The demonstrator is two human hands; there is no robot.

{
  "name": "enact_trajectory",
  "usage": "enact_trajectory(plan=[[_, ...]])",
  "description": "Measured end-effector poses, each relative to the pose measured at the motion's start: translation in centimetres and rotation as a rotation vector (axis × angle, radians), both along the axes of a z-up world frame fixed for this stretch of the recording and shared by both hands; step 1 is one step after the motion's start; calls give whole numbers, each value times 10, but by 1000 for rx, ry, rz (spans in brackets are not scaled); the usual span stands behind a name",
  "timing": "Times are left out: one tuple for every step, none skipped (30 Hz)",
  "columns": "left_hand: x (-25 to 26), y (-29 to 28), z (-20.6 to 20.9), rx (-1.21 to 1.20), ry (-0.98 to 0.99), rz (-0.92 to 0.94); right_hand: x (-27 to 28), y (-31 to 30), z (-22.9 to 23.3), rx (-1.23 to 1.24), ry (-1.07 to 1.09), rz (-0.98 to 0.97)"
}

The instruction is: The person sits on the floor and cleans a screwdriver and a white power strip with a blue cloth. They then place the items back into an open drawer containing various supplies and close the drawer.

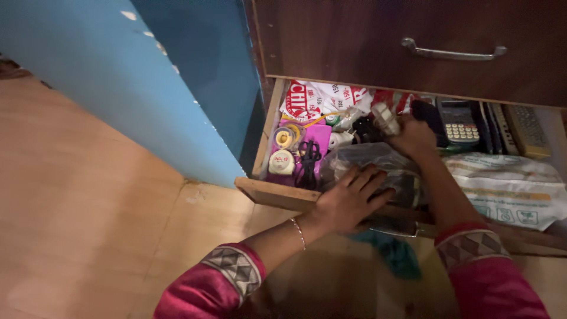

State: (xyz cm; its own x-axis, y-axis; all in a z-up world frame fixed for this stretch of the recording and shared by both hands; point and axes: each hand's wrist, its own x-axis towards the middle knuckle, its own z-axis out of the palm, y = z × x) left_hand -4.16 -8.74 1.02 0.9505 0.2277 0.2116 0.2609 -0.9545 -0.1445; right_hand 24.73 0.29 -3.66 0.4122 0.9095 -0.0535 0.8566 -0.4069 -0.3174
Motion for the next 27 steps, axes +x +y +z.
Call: enact_trajectory(plan=[[-1,2,-1,-18,-3,-2,-5,-7,12,31,-10,0],[0,2,-3,-41,-8,-9,-10,-16,22,56,-23,-4],[1,4,-6,-64,-13,-15,-16,-24,33,166,-175,108],[2,6,-9,-112,-77,-40,-19,-34,45,273,-330,217],[2,9,-12,-160,-141,-65,-23,-45,56,377,-486,326],[0,9,-15,-211,-203,-95,-27,-58,68,434,-538,350],[-2,8,-18,-280,-268,-72,-31,-73,80,490,-590,374],[-4,11,-18,-343,-336,-48,-33,-86,97,552,-649,401],[-5,12,-16,-407,-403,-23,-36,-102,113,614,-642,398],[-7,10,-15,-440,-525,63,-40,-124,124,673,-630,396],[-9,7,-12,-473,-646,150,-44,-146,135,732,-618,395],[-12,5,-7,-505,-765,238,-50,-167,143,690,-425,330],[-15,5,0,-521,-794,219,-56,-188,149,646,-232,265],[-20,8,8,-533,-821,202,-62,-205,153,602,-37,203],[-23,8,17,-546,-849,185,-68,-218,155,649,65,222],[-26,5,25,-579,-843,171,-74,-230,155,697,170,244],[-28,1,32,-612,-836,157,-78,-241,154,745,276,265],[-30,-4,38,-646,-829,147,-80,-248,152,729,410,269],[-31,-10,41,-785,-802,83,-82,-253,148,711,543,273],[-32,-18,43,-924,-770,20,-82,-257,142,690,679,277],[-33,-26,43,-1061,-734,-43,-80,-262,135,591,799,176],[-33,-34,41,-1147,-729,-26,-77,-267,128,486,916,72],[-30,-42,38,-1233,-723,-9,-75,-272,119,378,1028,-33],[-28,-49,35,-1321,-718,11,-75,-275,109,379,1152,-184],[-26,-52,32,-1398,-700,13,-78,-276,97,378,1271,-339],[-24,-53,29,-1472,-679,11,-81,-277,88,379,1388,-497],[-21,-55,26,-1545,-657,10,-86,-277,80,438,1381,-340]])
